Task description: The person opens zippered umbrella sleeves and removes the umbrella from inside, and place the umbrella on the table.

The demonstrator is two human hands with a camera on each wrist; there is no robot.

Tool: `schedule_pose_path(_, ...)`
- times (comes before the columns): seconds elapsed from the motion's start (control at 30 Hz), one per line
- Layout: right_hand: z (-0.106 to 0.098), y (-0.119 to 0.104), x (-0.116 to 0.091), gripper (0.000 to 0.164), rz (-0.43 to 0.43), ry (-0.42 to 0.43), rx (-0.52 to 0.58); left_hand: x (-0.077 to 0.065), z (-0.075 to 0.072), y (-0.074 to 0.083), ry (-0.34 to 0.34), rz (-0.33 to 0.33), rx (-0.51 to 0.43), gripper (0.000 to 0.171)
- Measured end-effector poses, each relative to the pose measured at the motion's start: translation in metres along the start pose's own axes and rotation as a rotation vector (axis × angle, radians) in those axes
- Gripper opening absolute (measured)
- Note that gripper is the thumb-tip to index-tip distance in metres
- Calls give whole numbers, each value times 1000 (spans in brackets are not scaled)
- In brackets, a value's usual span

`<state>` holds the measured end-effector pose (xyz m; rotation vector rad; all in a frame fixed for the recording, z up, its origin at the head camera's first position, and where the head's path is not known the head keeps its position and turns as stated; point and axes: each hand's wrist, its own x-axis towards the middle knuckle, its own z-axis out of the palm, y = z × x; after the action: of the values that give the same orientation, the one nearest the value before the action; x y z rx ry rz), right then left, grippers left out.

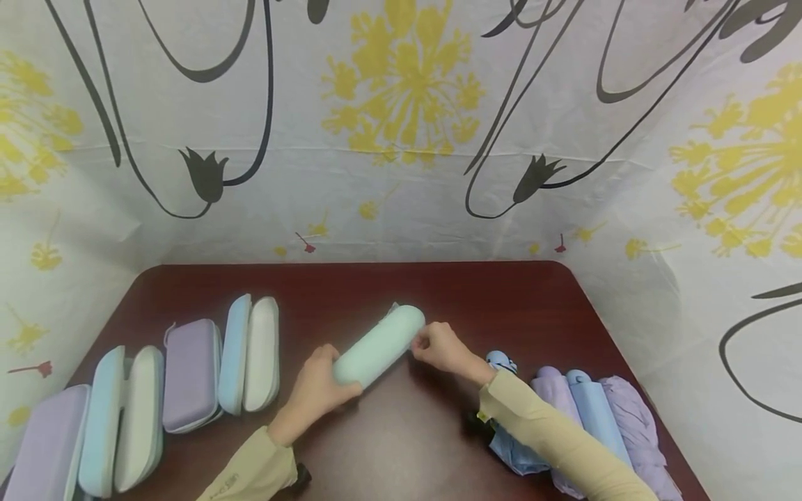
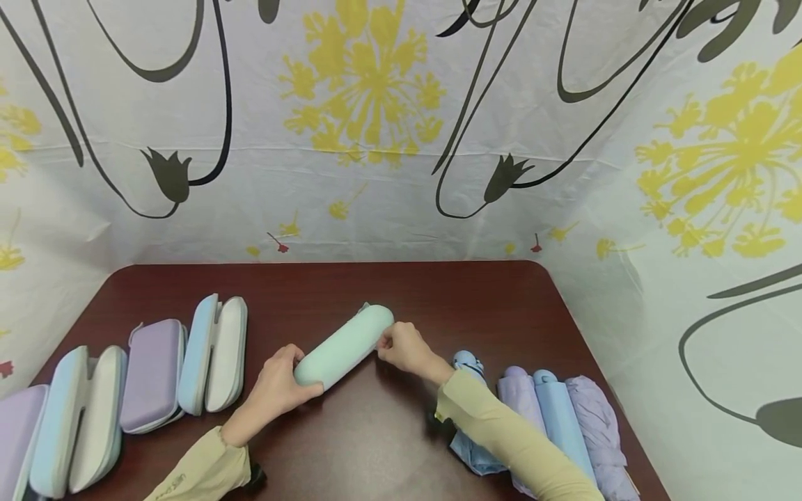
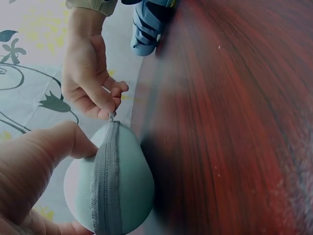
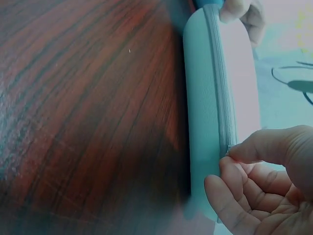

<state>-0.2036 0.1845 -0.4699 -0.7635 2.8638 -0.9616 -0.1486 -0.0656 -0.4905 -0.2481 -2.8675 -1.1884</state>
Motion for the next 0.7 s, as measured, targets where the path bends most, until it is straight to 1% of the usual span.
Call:
schedule_pose_path(0.13, 3, -4, -1, 7, 2, -8, 18, -1, 2, 4, 10, -14, 28, 46)
schedule_pose_path(0.27, 4, -4, -1, 8, -24, -16, 22, -3, 3, 6, 0, -8, 58, 50)
schedule_pose_path(0.37, 4, -3, -1, 8, -34, -17, 15, -4, 1, 7, -26, 19, 54, 52)
schedule_pose_path(0.53, 4, 2, -1, 6, -5, -31, 37, -7, 0, 8, -73, 82, 44, 52)
schedule_pose_path(0.6, 4, 3, 0, 6, 7, -38, 52, -10, 2, 9, -74, 104, 40, 52)
schedule_pose_path(0.7, 3, 4, 0, 7, 14, -44, 57, -13, 6, 13, -52, 120, 46, 52)
